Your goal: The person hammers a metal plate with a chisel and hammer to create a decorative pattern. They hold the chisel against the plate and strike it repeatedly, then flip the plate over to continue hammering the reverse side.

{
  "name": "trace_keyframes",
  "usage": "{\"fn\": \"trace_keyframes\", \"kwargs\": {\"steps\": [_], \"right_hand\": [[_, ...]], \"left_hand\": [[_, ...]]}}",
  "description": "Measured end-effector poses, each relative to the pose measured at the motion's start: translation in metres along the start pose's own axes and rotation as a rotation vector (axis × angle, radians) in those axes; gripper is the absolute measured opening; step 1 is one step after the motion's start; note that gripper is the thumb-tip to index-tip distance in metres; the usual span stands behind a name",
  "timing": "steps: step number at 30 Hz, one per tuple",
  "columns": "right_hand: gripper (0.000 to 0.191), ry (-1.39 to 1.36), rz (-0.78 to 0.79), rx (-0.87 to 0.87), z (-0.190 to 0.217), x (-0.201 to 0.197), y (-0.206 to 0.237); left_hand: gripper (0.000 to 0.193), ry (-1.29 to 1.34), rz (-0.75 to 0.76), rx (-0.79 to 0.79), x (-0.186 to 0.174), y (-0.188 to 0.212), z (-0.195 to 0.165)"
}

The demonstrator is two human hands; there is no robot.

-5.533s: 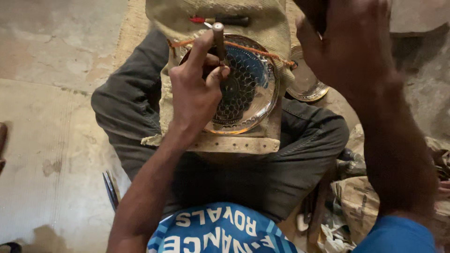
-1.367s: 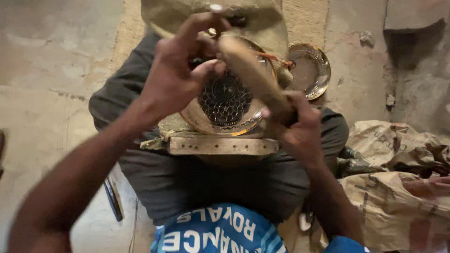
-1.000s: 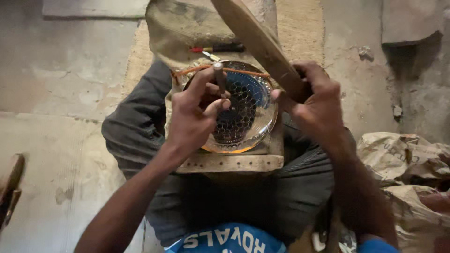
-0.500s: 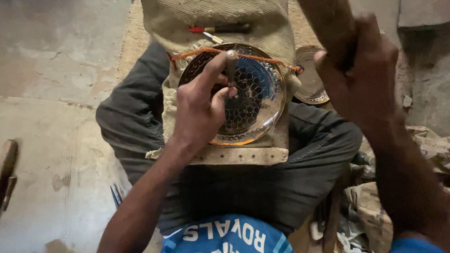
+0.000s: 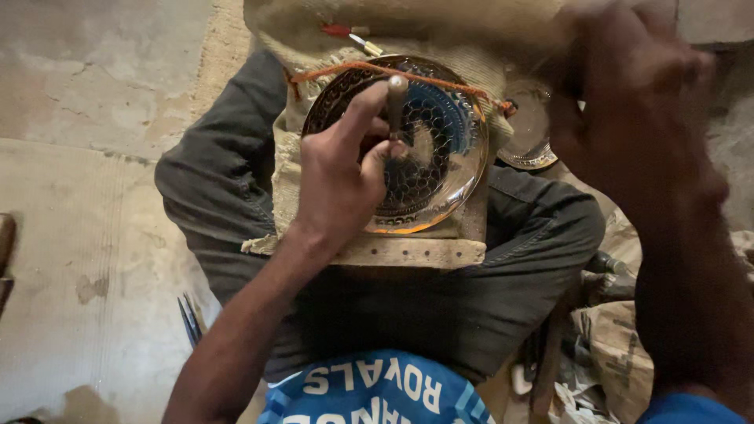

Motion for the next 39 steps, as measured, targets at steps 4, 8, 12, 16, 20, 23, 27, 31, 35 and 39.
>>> {"fn": "trace_keyframes", "kwargs": {"steps": [4,8,12,16,20,23,27,31,35,39], "right_hand": [[0.030,-0.102,-0.017,0.041,-0.007,0.006,0.014],[0.029,-0.019,-0.033,-0.028,-0.004,0.006,0.014],[0.033,-0.030,-0.038,0.000,0.004,0.000,0.013],[0.032,0.096,-0.053,-0.074,0.009,0.000,0.014],[0.029,-0.053,-0.085,-0.008,-0.006,-0.001,0.015],[0.030,-0.005,-0.130,-0.036,-0.010,-0.002,0.012],[0.026,-0.137,-0.081,0.142,-0.021,0.012,0.004],[0.020,-0.125,-0.048,0.125,-0.022,0.015,-0.004],[0.014,0.029,-0.032,-0.031,-0.020,0.006,-0.005],[0.009,0.136,-0.023,-0.106,-0.020,0.004,-0.005]], "left_hand": [[0.064,0.026,-0.029,-0.003,-0.005,0.005,-0.003],[0.061,0.044,0.015,-0.029,-0.004,0.005,-0.003],[0.059,0.057,-0.012,-0.027,-0.007,0.005,-0.007],[0.040,0.080,-0.094,-0.024,-0.008,-0.005,-0.003],[0.042,0.209,-0.066,-0.082,-0.005,-0.015,0.005],[0.046,0.099,-0.027,-0.021,-0.001,-0.019,0.004],[0.059,0.051,-0.051,0.006,0.001,-0.018,0.004],[0.066,0.056,-0.072,0.032,0.001,-0.016,0.002],[0.061,0.041,-0.074,-0.007,0.002,-0.015,0.005],[0.057,0.033,-0.092,-0.011,0.000,-0.014,0.003]]}}
Point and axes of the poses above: each hand's wrist, its own y-axis away from the middle knuckle, its own x-axis out of the palm, z = x × y, the point moved 8 cm from there along -y, towards the middle knuckle, and after that the axes turned 14 degrees about -z, right-handed, at the moved point
